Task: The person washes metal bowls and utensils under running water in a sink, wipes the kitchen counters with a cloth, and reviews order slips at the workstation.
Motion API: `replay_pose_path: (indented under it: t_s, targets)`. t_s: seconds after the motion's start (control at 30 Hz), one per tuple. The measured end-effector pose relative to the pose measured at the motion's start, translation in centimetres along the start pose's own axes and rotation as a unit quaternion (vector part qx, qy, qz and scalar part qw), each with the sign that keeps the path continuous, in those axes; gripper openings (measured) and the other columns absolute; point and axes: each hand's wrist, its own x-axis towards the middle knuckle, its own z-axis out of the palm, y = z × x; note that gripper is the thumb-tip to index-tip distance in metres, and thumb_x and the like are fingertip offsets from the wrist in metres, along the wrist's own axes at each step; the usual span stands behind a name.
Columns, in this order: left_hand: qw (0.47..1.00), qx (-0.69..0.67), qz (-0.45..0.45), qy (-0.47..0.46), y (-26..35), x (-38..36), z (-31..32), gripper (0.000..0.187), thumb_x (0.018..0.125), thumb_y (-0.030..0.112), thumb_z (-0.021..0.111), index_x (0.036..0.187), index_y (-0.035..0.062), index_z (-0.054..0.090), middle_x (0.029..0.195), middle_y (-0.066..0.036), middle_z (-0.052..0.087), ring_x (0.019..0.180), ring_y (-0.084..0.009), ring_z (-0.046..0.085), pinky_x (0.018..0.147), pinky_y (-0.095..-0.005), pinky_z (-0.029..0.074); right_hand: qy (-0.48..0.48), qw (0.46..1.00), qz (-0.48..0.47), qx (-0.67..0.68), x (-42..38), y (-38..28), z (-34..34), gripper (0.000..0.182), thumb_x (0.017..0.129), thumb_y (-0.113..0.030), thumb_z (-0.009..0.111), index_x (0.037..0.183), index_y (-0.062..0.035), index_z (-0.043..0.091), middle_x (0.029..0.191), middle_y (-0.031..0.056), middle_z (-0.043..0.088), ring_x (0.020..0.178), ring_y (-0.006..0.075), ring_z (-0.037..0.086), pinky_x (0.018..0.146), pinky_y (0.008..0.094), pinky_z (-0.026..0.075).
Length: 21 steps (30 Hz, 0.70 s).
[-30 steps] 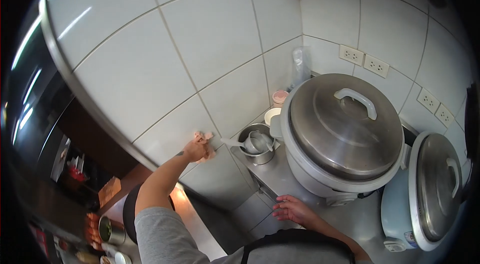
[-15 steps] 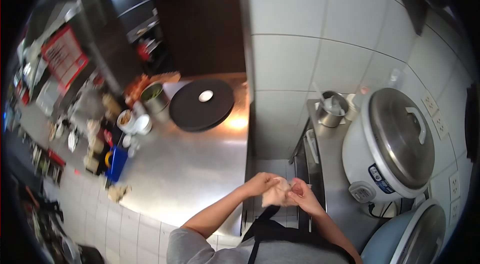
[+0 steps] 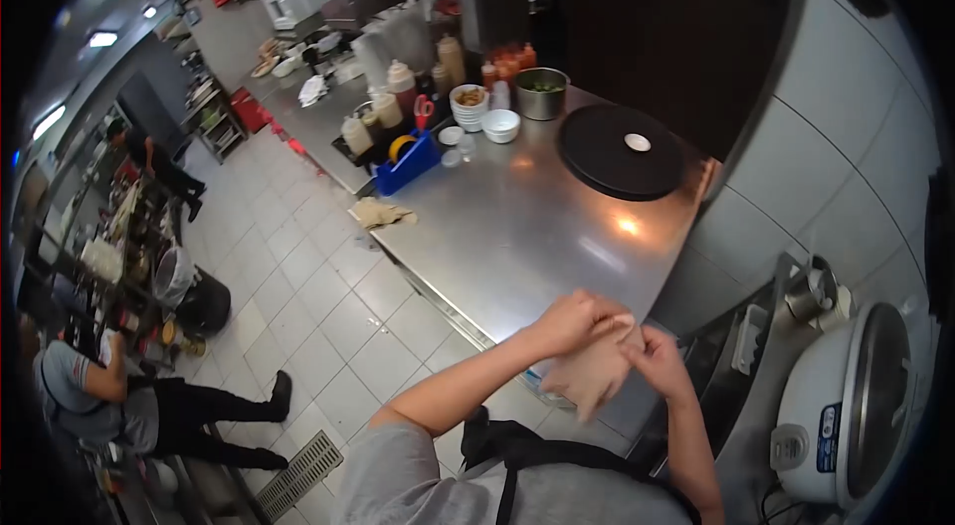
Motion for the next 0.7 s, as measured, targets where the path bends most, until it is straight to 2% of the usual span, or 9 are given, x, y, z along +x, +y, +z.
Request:
replay_pose_path:
  t_s: [0.13,0.2,0.23,0.3,0.4,0.47,0.53,0.6,0.7]
  targets:
    - [0.998,-0.045,0.013,0.040,-8.1,0.8,-5.2,0.032,0.078,0.017,0.069,0.108,0.0075,0.063,0.090,-0.013,0.061,0.079,-0.0275,0.061,0.069,-0.0363,0.050,0.098,0.994,-0.013,0.049,7.2,2.4,0.7,0.032,0.084,-0.005,0.061,0.114,0.0016,0.052,0.099,0.0089,0.062,0.089,0.0139,0.060,0.077,0.0253,0.047]
    - [0.995,-0.018,-0.064,0.070,-13.8,-0.6,-8.5,0.039,0.074,0.016,0.072,0.111,0.0088,0.061,0.096,-0.013,0.056,0.079,-0.0244,0.060,0.072,-0.0346,0.051,0.210,0.957,-0.046,-0.195,9.1,4.5,1.4,0.041,0.082,-0.007,0.061,0.121,0.0000,0.049,0.114,0.0153,0.055,0.103,0.0226,0.055,0.087,0.0332,0.044]
    - [0.987,0.092,-0.077,0.104,-17.6,-1.8,-10.4,0.039,0.073,0.015,0.072,0.110,0.0085,0.060,0.103,-0.014,0.054,0.087,-0.0278,0.059,0.078,-0.0355,0.050,0.263,0.911,-0.061,-0.313,9.8,5.4,2.0,0.046,0.081,-0.007,0.061,0.124,-0.0009,0.047,0.122,0.0185,0.052,0.111,0.0269,0.053,0.092,0.0371,0.042]
    - [0.923,0.288,-0.161,0.199,-25.9,-5.4,-13.8,0.041,0.069,0.009,0.071,0.109,0.0090,0.060,0.114,-0.016,0.052,0.102,-0.0326,0.054,0.087,-0.0394,0.046,0.240,0.868,-0.033,-0.433,9.8,7.8,4.3,0.054,0.081,-0.014,0.061,0.130,-0.0024,0.043,0.135,0.0208,0.037,0.124,0.0330,0.037,0.100,0.0436,0.031]
    - [0.820,0.443,-0.320,0.172,-36.6,-12.3,-18.0,0.061,0.070,0.016,0.071,0.126,0.0178,0.047,0.135,-0.011,0.039,0.127,-0.0361,0.032,0.100,-0.0540,0.031,0.182,0.841,0.009,-0.509,8.7,12.9,9.9,0.061,0.081,-0.027,0.060,0.135,-0.0054,0.039,0.146,0.0207,0.021,0.135,0.0379,0.019,0.106,0.0509,0.019]
    - [0.799,0.505,-0.289,0.150,-41.0,-16.3,-20.4,0.051,0.075,0.019,0.067,0.123,0.0186,0.050,0.130,-0.009,0.043,0.124,-0.0328,0.037,0.101,-0.0559,0.028,0.172,0.822,0.048,-0.541,9.9,13.6,12.2,0.065,0.082,-0.034,0.059,0.137,-0.0084,0.037,0.148,0.0200,0.015,0.137,0.0398,0.012,0.107,0.0543,0.015]
    - [0.852,0.405,-0.300,0.139,-40.8,-17.6,-23.2,0.033,0.078,0.018,0.064,0.110,0.0146,0.058,0.116,-0.009,0.053,0.113,-0.0305,0.047,0.098,-0.0507,0.032,0.195,0.784,0.100,-0.580,12.3,11.9,13.5,0.068,0.082,-0.040,0.058,0.139,-0.0121,0.035,0.150,0.0200,0.011,0.137,0.0416,0.010,0.106,0.0571,0.014]
    - [0.868,0.376,-0.275,0.170,-40.2,-18.5,-24.7,0.016,0.080,0.019,0.062,0.094,0.0098,0.063,0.097,-0.009,0.060,0.099,-0.0289,0.054,0.093,-0.0457,0.036,0.310,0.749,0.160,-0.563,16.5,12.8,11.4,0.071,0.082,-0.047,0.056,0.142,-0.0161,0.031,0.151,0.0191,0.008,0.137,0.0432,0.006,0.105,0.0590,0.013]
    - [0.885,0.303,-0.216,0.282,-38.7,-22.0,-25.4,0.011,0.076,0.012,0.067,0.081,0.0030,0.063,0.080,-0.012,0.061,0.080,-0.0312,0.058,0.075,-0.0391,0.043,0.447,0.673,0.291,-0.512,24.5,11.5,8.7,0.079,0.082,-0.055,0.052,0.144,-0.0156,0.024,0.151,0.0192,0.007,0.138,0.0416,0.004,0.106,0.0585,0.010]
